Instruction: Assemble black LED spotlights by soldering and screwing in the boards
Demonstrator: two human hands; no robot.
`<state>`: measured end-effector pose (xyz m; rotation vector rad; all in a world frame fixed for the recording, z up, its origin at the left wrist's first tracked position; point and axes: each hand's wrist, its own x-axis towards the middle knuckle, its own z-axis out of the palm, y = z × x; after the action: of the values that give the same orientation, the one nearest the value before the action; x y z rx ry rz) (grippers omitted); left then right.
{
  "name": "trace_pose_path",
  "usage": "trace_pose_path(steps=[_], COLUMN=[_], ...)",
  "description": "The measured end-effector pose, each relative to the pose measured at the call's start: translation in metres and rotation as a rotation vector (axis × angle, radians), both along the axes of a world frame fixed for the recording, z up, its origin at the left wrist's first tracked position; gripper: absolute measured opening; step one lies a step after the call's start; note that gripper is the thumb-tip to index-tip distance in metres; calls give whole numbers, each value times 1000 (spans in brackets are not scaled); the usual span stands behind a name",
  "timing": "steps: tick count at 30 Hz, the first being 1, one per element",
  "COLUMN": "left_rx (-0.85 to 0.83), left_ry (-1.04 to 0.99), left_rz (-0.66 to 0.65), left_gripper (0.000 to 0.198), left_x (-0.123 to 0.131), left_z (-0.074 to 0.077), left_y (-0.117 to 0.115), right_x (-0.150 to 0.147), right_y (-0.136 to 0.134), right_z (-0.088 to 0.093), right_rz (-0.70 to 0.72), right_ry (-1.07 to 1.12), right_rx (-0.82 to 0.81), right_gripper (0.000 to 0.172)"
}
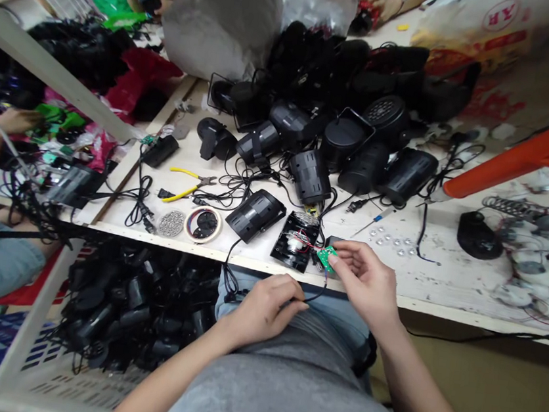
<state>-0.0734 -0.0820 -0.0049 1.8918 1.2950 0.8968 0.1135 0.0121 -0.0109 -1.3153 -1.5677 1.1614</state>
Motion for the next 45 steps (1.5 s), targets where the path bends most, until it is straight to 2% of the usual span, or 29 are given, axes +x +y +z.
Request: trace_pose_path(steps=[5,7,10,13,16,19,24,28,34,39,42,45], left_rx=[94,103,77,-41,-200,-288,-325,-211,-2,138,68,-127], left_ry=[108,82,1,-144,-297,-346,-327,-244,-74,56,-16,-216], left_rz=[-35,5,194,406,480,489,509,504,435,394,367,361], left_gripper=[19,17,15,15,19,19,17,11,13,17,13,14], left_x=[10,12,16,19,20,20,21,22,21,20,27,39], left_z=[-2,-1,2,5,6,7,9,10,7,10,10,6], left_y=[6,8,11,16,23,28,31,31,29,34,37,38], right_x=[7,9,10,8,4,1,-3,-4,3,11,13,14], right_y=[7,7,5,2,-2,-3,-1,3,12,33,46,51], right_z=[1,2,3,5,9,14,18,17,12,11,13,17], right_rz=[74,104,168,221,247,257,240,198,126,100,156,252], right_ry=[-21,-21,4,27,11,-36,-41,24,52,-89,-108,-43], right_rx=[-3,-23,-85,-134,-141,-102,-39,-69,-119,24,61,-21], right_gripper=[31,32,34,33,28,23,22,20,26,24,25,25])
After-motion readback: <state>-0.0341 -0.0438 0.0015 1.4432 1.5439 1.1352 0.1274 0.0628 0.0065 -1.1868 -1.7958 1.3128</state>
